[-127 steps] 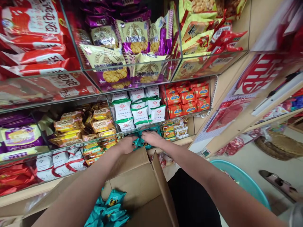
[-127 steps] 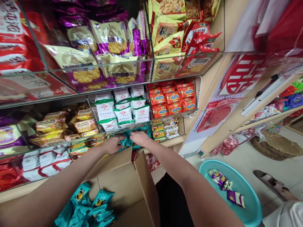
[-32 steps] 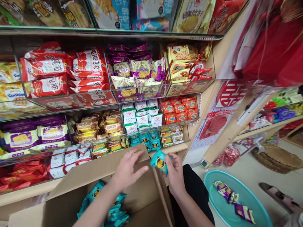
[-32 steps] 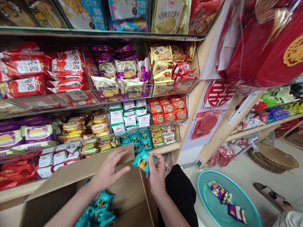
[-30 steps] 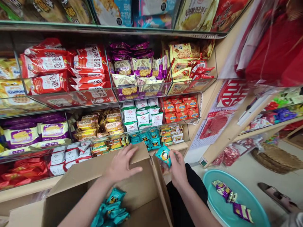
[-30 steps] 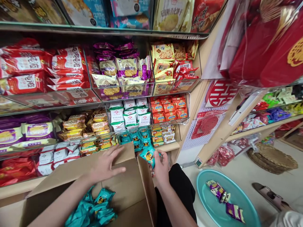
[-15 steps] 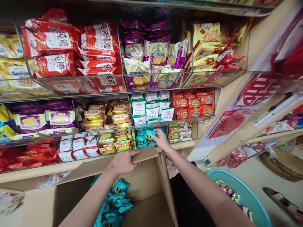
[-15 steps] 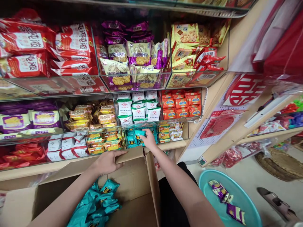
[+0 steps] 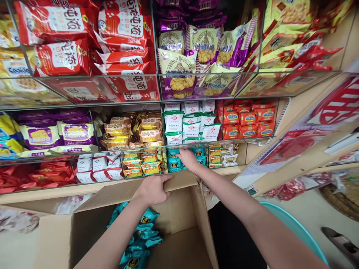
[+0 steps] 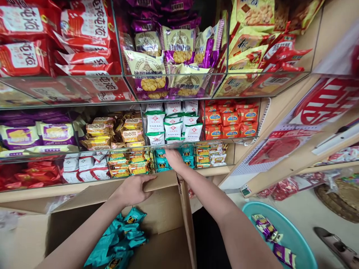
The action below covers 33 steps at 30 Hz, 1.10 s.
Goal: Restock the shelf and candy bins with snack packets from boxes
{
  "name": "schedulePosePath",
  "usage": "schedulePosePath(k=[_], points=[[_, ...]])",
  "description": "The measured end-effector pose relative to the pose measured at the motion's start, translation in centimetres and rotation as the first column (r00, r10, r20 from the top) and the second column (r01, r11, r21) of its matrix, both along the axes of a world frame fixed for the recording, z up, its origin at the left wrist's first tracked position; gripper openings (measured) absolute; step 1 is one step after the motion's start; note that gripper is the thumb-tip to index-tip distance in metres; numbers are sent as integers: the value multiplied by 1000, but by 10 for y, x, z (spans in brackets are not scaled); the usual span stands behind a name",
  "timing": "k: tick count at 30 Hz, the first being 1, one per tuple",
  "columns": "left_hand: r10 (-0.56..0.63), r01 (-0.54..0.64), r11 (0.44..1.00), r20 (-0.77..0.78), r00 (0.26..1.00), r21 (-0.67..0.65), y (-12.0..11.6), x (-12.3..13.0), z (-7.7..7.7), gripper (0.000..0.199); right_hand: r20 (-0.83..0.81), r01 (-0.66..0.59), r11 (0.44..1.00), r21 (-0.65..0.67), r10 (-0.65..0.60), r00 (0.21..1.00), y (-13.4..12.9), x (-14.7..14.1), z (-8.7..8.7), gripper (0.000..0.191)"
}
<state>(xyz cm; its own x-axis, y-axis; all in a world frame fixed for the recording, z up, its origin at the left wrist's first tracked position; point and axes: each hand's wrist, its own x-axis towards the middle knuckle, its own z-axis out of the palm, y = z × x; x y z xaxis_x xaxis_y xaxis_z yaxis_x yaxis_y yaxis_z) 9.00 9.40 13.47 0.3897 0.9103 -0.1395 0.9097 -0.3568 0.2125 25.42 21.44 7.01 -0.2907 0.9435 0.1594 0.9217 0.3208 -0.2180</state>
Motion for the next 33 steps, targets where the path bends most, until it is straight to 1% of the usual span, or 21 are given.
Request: schedulePosePath(k=[6, 9, 13, 15, 17, 20, 24, 27, 29, 31, 33], points=[[30, -29, 998, 15, 999, -48, 0, 2, 2, 55, -71, -53, 992, 116, 62, 996, 3, 6, -9, 29], [45, -42, 996, 41, 998, -74, 0, 3, 2, 55, -189, -49, 986, 158, 79, 979, 2, 11, -14, 25], [46, -41, 996, 57, 997, -79, 0, 2, 0, 55, -384, -22, 974, 226, 110, 917, -1, 14, -21, 20], [37, -33, 997, 60, 998, -69, 0, 1, -2, 55, -416, -9, 977, 213, 99, 904, -1, 14, -22, 20], [33, -30, 998, 55, 998, -64, 0, 1, -3, 54, -360, -1, 985, 171, 64, 931, 0, 14, -21, 24], [48, -45, 996, 46, 998, -73, 0, 1, -3, 55, -231, 19, 992, 123, 10, 973, 4, 12, -15, 28], [53, -50, 995, 35, 998, -84, 1, 2, -2, 56, -125, 3, 995, 103, 10, 992, 10, 9, -6, 34], [30, -27, 997, 38, 999, -71, 2, 2, -1, 55, -63, -14, 995, 99, 20, 998, 10, 8, -2, 34], [5, 0, 997, 62, 998, -75, 2, 0, -1, 58, -33, -21, 995, 97, 25, 999, 8, 9, -1, 33], [-11, 24, 994, 114, 993, -110, 3, -3, -1, 61, -14, -30, 995, 96, 31, 999, 4, 12, 0, 33], [-5, 33, 987, 179, 984, -156, 5, -6, -1, 58, 6, -43, 993, 108, 43, 999, -1, 18, 0, 31]])
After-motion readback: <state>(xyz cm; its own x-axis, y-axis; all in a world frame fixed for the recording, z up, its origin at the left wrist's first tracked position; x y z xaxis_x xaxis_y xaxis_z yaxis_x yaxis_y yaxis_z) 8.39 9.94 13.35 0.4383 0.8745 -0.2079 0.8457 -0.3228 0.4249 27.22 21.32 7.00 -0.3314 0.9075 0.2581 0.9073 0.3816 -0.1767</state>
